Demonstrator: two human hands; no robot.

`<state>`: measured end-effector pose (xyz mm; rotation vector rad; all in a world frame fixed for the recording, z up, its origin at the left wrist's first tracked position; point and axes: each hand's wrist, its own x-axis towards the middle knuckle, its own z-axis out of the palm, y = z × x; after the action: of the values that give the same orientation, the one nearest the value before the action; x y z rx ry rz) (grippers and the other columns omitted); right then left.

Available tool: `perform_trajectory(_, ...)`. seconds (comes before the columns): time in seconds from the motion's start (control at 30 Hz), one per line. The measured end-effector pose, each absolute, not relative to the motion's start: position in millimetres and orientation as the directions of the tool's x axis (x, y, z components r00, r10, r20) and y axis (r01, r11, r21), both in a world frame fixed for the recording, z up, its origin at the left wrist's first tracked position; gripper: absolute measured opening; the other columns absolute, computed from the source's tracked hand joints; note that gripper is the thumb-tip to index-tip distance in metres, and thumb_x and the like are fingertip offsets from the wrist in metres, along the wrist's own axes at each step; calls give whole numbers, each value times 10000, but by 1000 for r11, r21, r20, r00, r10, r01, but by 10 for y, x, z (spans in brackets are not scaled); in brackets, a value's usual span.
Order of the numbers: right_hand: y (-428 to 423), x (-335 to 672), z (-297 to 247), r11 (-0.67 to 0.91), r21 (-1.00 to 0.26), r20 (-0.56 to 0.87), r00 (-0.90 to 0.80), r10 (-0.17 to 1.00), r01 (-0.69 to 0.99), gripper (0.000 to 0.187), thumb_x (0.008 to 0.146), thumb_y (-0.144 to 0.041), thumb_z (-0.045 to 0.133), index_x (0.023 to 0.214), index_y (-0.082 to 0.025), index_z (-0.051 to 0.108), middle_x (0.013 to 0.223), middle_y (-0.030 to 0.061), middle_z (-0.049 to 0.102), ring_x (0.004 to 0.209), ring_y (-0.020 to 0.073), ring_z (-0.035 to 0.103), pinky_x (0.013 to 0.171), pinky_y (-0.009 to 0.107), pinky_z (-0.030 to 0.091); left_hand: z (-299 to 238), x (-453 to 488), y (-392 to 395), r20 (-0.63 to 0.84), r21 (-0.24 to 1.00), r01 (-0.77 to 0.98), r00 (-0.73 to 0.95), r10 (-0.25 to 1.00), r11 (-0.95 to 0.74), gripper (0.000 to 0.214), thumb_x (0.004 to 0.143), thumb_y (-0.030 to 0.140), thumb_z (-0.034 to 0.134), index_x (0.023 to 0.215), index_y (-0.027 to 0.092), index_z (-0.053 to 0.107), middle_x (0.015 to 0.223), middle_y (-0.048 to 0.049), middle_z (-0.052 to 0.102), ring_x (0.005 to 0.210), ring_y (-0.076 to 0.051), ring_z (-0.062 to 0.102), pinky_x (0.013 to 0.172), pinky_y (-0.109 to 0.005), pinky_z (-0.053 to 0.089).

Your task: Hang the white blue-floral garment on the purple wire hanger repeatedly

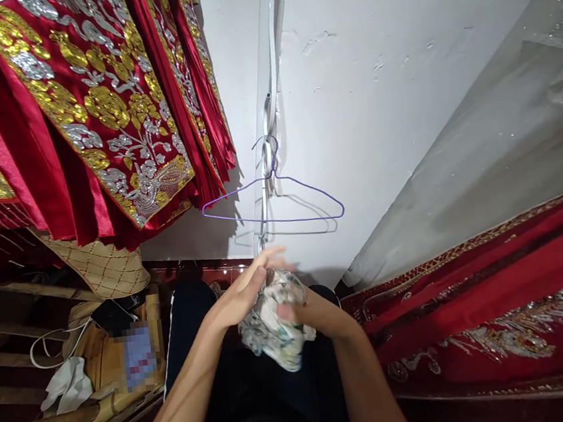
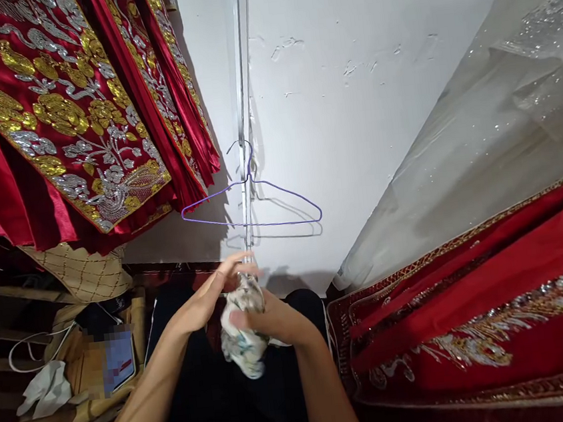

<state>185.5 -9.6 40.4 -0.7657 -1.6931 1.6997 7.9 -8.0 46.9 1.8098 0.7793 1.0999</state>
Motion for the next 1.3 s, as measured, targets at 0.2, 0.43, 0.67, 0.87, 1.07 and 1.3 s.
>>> perform_trajectory(0.2,401,2379,958,302,-877,56,-544,837,374,92,751,-194,642,671,-169,680,643,9,660,578,161,581,512,252,420,33,-275,91,70,751,513,565,822,-416,461,948,523,465,659,177,562,616,0,535,561,-142,482,527,-255,331)
perform_trajectory(0.43,1441,1929,515,513,-838,516,-38,856,187,284,797,-317,601,1039,-187,672,1056,70,691,987,198,615,885,310,463,244,-795,132,188,528,790,249,950,-312,223,969,328,369,875,228,544,693,12,582,649,-180,560,634,-259,355)
perform_trajectory(0.67,1398,1869,-98,372,-888,352,-119,928,272,228,797,-399,587,701,-193,570,641,-27,536,649,146,468,617,246,373,356,-1169,192,67,257,921,287,956,-294,218,870,218,406,710,227,552,756,-47,660,807,-247,632,787,-334,413)
perform_trajectory(0.87,976,2131,15,408,-833,355,-205,912,375,115,682,-260,604,660,-203,506,594,-58,411,611,122,348,560,236,265,252,-1533,489,-63,216,962,183,981,-166,225,758,145,475,796,219,684,1181,-102,707,1202,-371,562,1022,-540,369)
perform_trajectory(1.07,889,2042,-11,406,-855,383,-134,914,323,124,712,-244,521,631,-214,433,585,-52,354,599,125,316,564,244,274,716,-1154,606,395,477,771,241,887,-422,282,866,171,347,869,198,627,1411,-108,561,1389,-261,421,1122,-413,356)
perform_trajectory(1.3,753,1919,183,448,-857,383,-265,885,256,221,700,-218,536,870,-208,678,705,-6,598,673,176,507,616,268,392,1066,-730,872,617,458,712,176,767,-533,491,785,70,419,1220,209,601,1163,-77,691,1067,-226,637,958,-353,474)
